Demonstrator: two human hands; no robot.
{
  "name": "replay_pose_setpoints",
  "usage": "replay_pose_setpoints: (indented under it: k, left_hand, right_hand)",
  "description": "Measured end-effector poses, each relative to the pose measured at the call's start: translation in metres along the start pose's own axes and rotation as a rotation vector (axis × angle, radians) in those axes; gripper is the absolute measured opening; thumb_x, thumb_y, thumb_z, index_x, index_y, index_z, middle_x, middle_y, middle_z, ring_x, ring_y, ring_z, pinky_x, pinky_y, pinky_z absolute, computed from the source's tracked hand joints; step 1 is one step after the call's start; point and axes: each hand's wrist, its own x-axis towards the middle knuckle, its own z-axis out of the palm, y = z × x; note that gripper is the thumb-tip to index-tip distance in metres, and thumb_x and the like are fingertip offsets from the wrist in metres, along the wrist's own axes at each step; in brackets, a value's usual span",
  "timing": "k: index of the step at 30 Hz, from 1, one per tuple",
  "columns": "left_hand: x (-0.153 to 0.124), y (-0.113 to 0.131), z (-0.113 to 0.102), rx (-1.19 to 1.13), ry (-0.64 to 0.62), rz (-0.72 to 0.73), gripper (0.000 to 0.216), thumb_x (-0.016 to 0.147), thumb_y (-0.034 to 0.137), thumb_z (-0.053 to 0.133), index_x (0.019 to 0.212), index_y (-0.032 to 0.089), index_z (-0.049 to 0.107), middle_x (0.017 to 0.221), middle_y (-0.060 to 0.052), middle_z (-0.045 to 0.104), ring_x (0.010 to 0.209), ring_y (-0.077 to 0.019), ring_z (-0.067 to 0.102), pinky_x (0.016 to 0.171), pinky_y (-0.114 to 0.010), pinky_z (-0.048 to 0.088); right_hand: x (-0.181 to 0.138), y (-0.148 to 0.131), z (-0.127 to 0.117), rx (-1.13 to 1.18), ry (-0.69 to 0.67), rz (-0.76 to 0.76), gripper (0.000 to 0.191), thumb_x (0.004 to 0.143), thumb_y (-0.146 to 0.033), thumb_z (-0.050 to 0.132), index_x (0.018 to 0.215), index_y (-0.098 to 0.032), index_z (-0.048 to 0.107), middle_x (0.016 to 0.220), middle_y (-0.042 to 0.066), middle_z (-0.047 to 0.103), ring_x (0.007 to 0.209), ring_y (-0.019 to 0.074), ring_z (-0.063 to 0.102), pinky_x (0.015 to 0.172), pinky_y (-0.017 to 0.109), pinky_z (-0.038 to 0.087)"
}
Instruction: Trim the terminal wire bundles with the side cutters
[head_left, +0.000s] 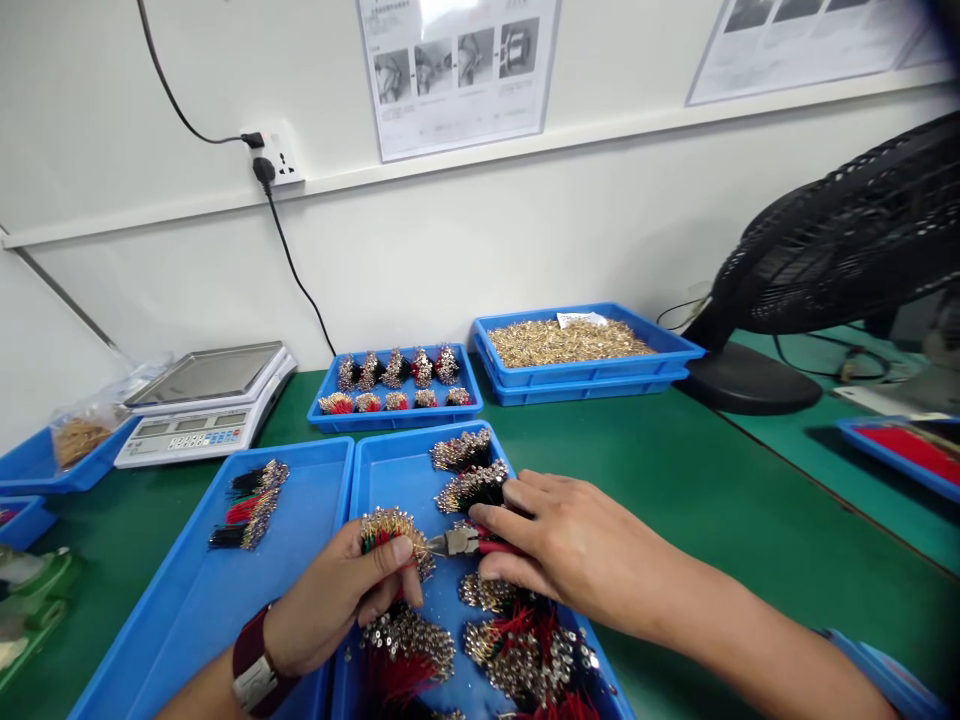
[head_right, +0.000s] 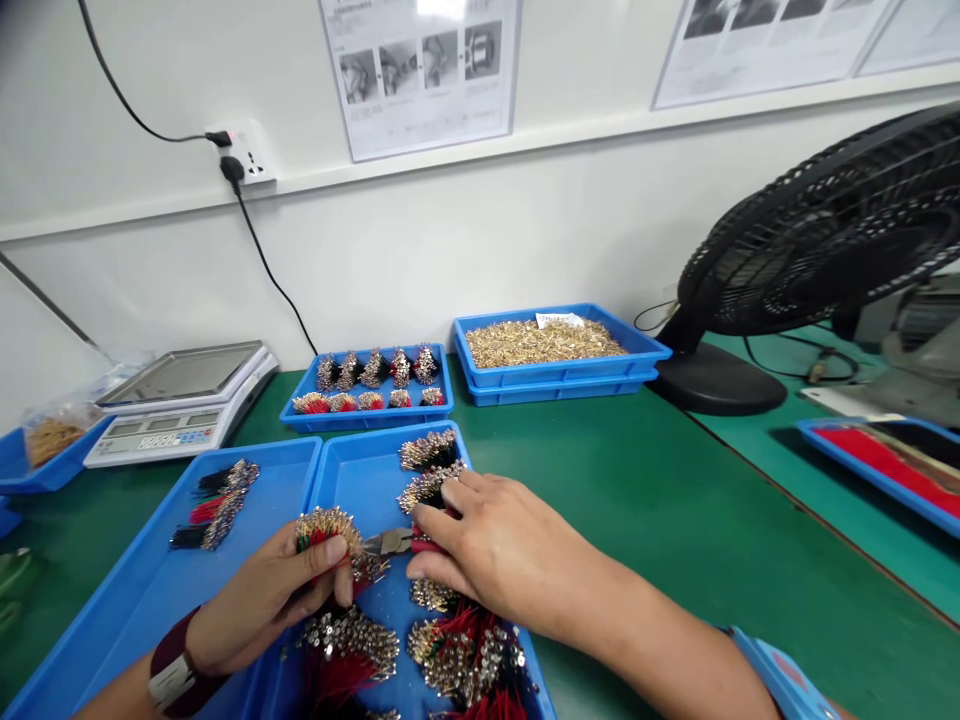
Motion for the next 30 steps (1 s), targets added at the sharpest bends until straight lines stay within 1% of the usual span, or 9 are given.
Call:
replay_pose_setpoints:
  k: [3,9,12,19,25,30]
  left_hand:
    - [0.001,0.001,0.001,0.023,0.002,0.005,0.046,0.086,0.059,0.072,0.071,0.016,0.065,0.062,0.001,0.066,0.045,-0.0062,0.028,0.047,-0.026,0.017]
    - [0.003,-0.005,-0.003,0.076,0.031,0.041,0.042,0.089,0.055,0.069,0.075,0.016,0.065,0.069,-0.001,0.072,0.046,-0.0057,0.032,0.05,-0.024,0.023]
    - [0.002,-0.007,-0.005,0.108,0.046,0.046,0.04,0.09,0.055,0.068,0.081,0.016,0.063,0.07,-0.001,0.073,0.047,-0.006,0.033,0.05,-0.024,0.027]
    - [0.002,-0.009,-0.004,0.151,-0.008,0.041,0.04,0.093,0.056,0.065,0.088,0.016,0.059,0.074,-0.001,0.073,0.045,-0.0047,0.031,0.045,-0.023,0.02]
    - [0.004,-0.012,-0.006,0.128,-0.024,0.039,0.041,0.092,0.056,0.066,0.088,0.017,0.057,0.074,-0.001,0.074,0.044,-0.0038,0.03,0.044,-0.022,0.02]
    - [0.004,-0.009,-0.006,0.127,-0.035,0.046,0.042,0.09,0.057,0.068,0.085,0.017,0.058,0.071,-0.001,0.072,0.043,-0.004,0.03,0.043,-0.022,0.019]
  right_hand:
    - [0.001,0.0,0.0,0.01,-0.027,0.006,0.045,0.106,-0.055,0.04,0.11,-0.019,0.068,0.081,0.005,0.059,0.068,0.0207,0.055,0.062,0.035,0.037]
    - [0.001,0.001,-0.005,0.108,-0.047,0.004,0.05,0.106,-0.059,0.037,0.114,-0.02,0.067,0.082,0.004,0.06,0.069,0.0201,0.056,0.061,0.033,0.037]
    - [-0.001,0.002,-0.006,0.059,-0.033,0.019,0.05,0.106,-0.058,0.037,0.117,-0.02,0.067,0.083,0.005,0.061,0.07,0.0211,0.057,0.062,0.034,0.037]
    - [-0.002,0.004,0.001,-0.023,0.019,0.007,0.051,0.105,-0.06,0.038,0.12,-0.02,0.066,0.088,0.006,0.063,0.077,0.0251,0.06,0.068,0.038,0.041]
    - [-0.001,0.005,0.004,-0.007,0.0,0.004,0.052,0.105,-0.06,0.038,0.121,-0.02,0.066,0.09,0.006,0.064,0.078,0.0258,0.061,0.068,0.039,0.042]
    - [-0.001,0.005,0.004,0.003,-0.009,0.011,0.051,0.104,-0.06,0.04,0.122,-0.019,0.066,0.091,0.007,0.064,0.08,0.0265,0.063,0.07,0.039,0.043]
